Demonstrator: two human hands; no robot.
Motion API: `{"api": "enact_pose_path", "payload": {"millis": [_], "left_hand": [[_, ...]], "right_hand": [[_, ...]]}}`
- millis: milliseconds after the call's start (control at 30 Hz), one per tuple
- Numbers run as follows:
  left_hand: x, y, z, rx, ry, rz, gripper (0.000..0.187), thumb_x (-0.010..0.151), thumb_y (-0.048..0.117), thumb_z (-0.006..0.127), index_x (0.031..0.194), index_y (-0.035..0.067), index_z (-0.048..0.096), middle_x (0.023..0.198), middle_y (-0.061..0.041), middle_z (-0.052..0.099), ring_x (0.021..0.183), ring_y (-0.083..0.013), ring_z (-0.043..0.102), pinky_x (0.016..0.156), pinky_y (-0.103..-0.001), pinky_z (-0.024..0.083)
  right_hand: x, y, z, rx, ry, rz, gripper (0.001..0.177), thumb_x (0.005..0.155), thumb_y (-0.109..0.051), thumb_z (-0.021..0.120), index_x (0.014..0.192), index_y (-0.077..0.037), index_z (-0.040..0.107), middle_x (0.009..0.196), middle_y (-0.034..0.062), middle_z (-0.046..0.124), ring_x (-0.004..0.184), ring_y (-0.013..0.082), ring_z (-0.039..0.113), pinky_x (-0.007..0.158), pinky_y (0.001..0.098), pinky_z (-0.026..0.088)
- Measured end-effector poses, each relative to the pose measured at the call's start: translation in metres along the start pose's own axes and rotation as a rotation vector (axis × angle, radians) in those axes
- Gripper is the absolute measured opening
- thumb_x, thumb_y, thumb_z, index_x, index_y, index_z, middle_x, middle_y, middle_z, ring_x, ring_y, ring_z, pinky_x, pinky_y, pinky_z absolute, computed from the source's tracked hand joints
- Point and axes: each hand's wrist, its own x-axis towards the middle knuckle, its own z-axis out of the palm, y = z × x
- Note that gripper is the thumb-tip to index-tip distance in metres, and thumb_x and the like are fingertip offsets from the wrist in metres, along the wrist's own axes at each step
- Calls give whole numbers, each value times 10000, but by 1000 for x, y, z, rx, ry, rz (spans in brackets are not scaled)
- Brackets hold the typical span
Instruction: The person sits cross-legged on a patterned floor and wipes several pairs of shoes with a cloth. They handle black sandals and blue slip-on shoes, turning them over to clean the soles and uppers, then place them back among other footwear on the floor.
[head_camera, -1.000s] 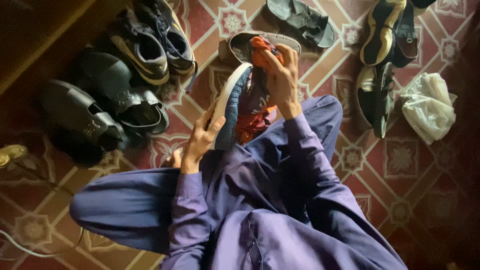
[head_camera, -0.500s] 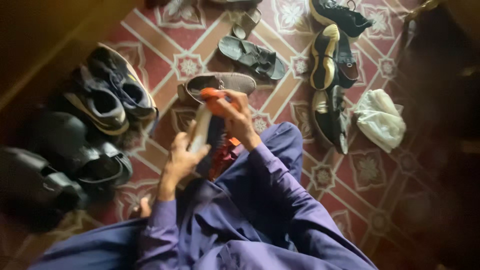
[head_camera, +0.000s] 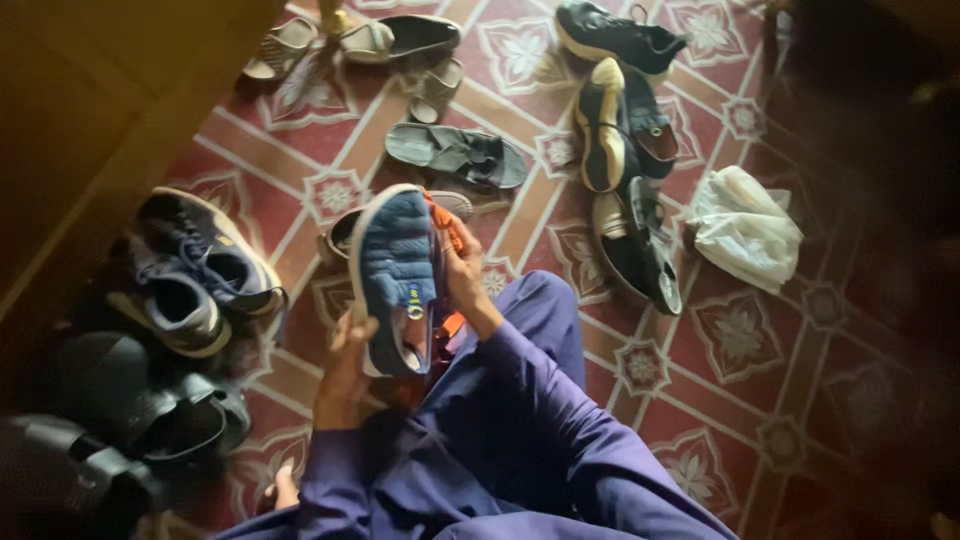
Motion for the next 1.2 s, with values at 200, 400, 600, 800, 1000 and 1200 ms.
{"api": "enact_pose_path", "payload": {"millis": [200, 400, 600, 800, 1000, 1200], "left_hand": [[44, -6, 39, -174, -28, 138, 590, 1024, 414, 621, 1426, -11, 547, 1288, -102, 643, 1160, -212, 616, 967, -340, 518], [45, 42, 98, -6, 114, 375, 544, 1016, 400, 620, 1444, 85, 510, 1378, -46, 579, 1235, -160, 587, 1025, -308, 506], [27, 62, 119, -5, -2, 295, 579, 1054, 516, 499, 1429, 76, 502, 1315, -67, 613, 1188, -181, 628, 998, -331, 532], [35, 57, 121, -115, -24, 345, 676, 1038, 615, 424, 1498, 122, 470, 1340, -46, 614, 1165, -174, 644, 997, -345, 549], [55, 66, 140, -142, -73, 484, 653, 1069, 572, 414, 1518, 98, 438, 1386, -81, 605, 1176, -218, 642, 1016, -398, 528], [35, 127, 139, 761, -21, 953, 546, 1114, 373, 567, 1434, -50, 438, 1377, -165, 529, 1217, -263, 538, 1060, -382, 424]], "right_hand": [[-7, 12, -12, 168, 20, 140, 322, 1089, -154, 600, 1372, -2, 615, 1091, 5, 675, 947, 80, 601, 835, 227, 476], [-14, -7, -18, 226, -103, 228, 237, 1042, -156, 616, 1243, -32, 640, 1069, 3, 684, 953, 73, 628, 821, 229, 506], [-16, -20, -18, 141, -180, 230, 234, 1026, -177, 642, 1197, -17, 656, 1025, 10, 664, 914, 62, 592, 788, 217, 479], [-11, -27, -8, 262, -218, 318, 269, 995, -218, 645, 1196, -39, 646, 1018, -7, 660, 911, 45, 592, 784, 202, 477], [-4, -23, -15, 283, -191, 337, 282, 1011, -229, 687, 1195, -19, 643, 978, 3, 632, 870, 60, 571, 749, 215, 458], [-7, -22, -25, 322, -262, 379, 322, 977, -235, 700, 1197, -6, 647, 1040, 29, 670, 941, 83, 621, 843, 233, 493]]}}
